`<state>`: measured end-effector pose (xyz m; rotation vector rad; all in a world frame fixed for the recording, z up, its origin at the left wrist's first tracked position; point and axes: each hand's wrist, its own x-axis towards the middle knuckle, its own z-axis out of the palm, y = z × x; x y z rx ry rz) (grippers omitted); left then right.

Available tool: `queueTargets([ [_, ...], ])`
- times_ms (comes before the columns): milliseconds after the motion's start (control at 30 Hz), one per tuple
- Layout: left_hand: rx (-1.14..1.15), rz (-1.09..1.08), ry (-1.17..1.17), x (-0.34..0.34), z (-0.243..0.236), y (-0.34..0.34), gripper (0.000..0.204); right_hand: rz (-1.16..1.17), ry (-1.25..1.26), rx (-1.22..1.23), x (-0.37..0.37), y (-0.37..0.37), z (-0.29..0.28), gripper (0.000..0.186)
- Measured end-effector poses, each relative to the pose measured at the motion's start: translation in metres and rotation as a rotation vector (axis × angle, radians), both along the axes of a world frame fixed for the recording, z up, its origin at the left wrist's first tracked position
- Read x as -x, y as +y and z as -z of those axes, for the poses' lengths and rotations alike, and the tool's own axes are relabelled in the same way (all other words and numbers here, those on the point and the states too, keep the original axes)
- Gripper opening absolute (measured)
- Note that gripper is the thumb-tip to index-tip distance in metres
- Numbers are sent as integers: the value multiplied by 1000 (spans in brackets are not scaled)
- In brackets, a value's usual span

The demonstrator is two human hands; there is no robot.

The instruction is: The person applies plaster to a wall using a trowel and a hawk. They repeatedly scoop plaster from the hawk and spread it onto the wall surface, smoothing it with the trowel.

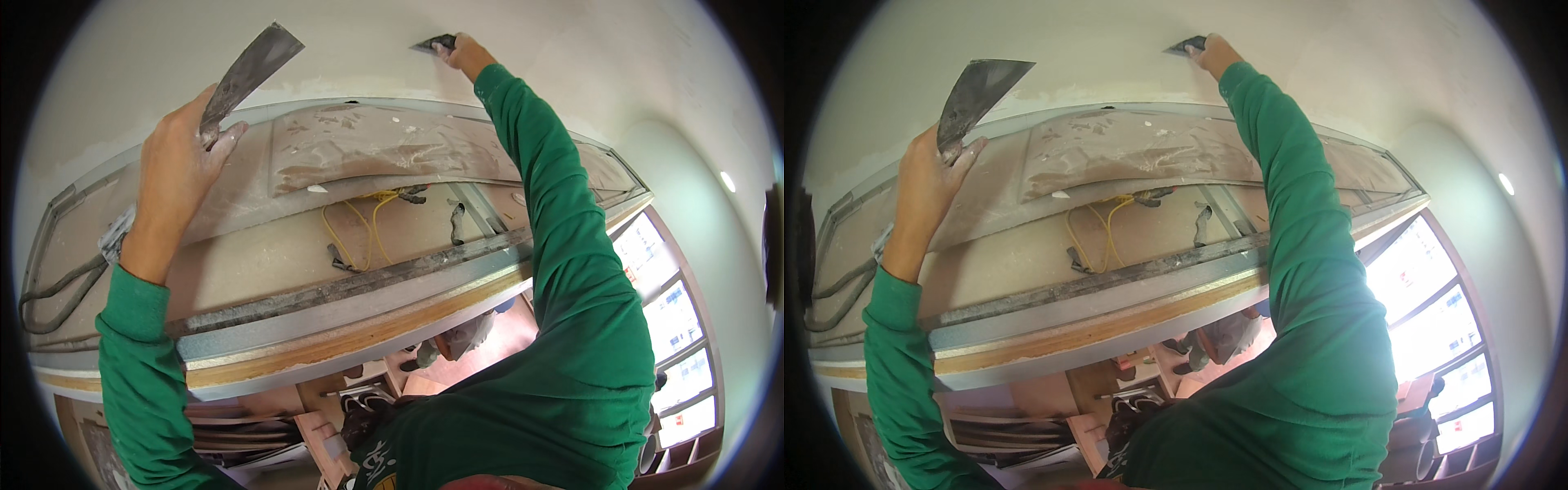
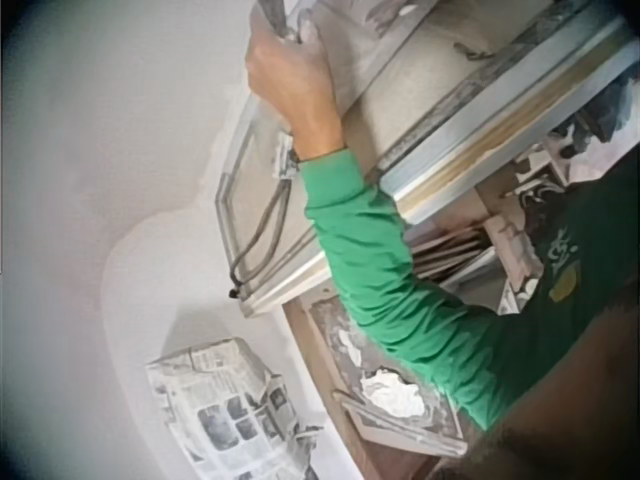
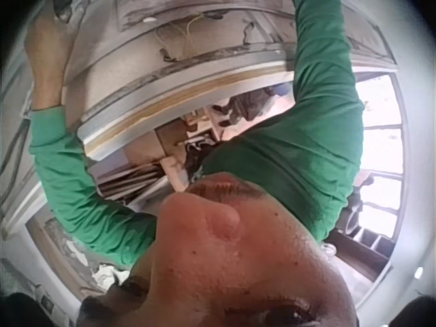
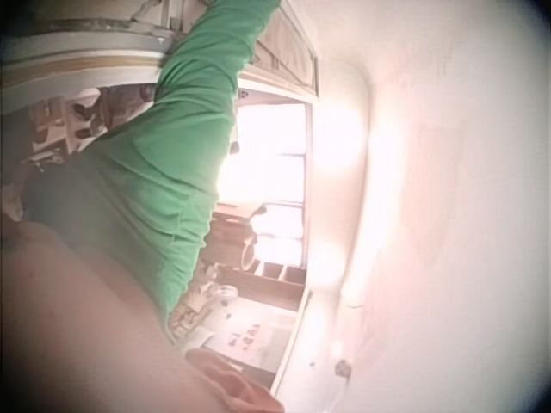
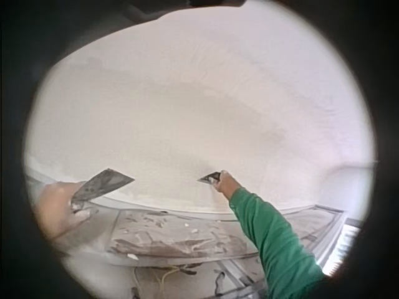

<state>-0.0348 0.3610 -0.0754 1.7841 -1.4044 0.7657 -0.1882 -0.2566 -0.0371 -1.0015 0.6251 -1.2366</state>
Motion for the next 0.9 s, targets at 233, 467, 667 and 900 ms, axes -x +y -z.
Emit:
queueTargets([
  [233,-5,88,120,21,-9,13,44,113,-299,97,106,173,-98,26],
  [467,-340,568,1001,42,-7,13,36,83,86,743,160,338,-20,25],
  [667,-820,1220,1632,41,1,27,38,-35,244,2079,197,463,8,31],
  [900,-925,1176,1469,61,-19,32,64,173,308,2300,193,472,27,44],
])
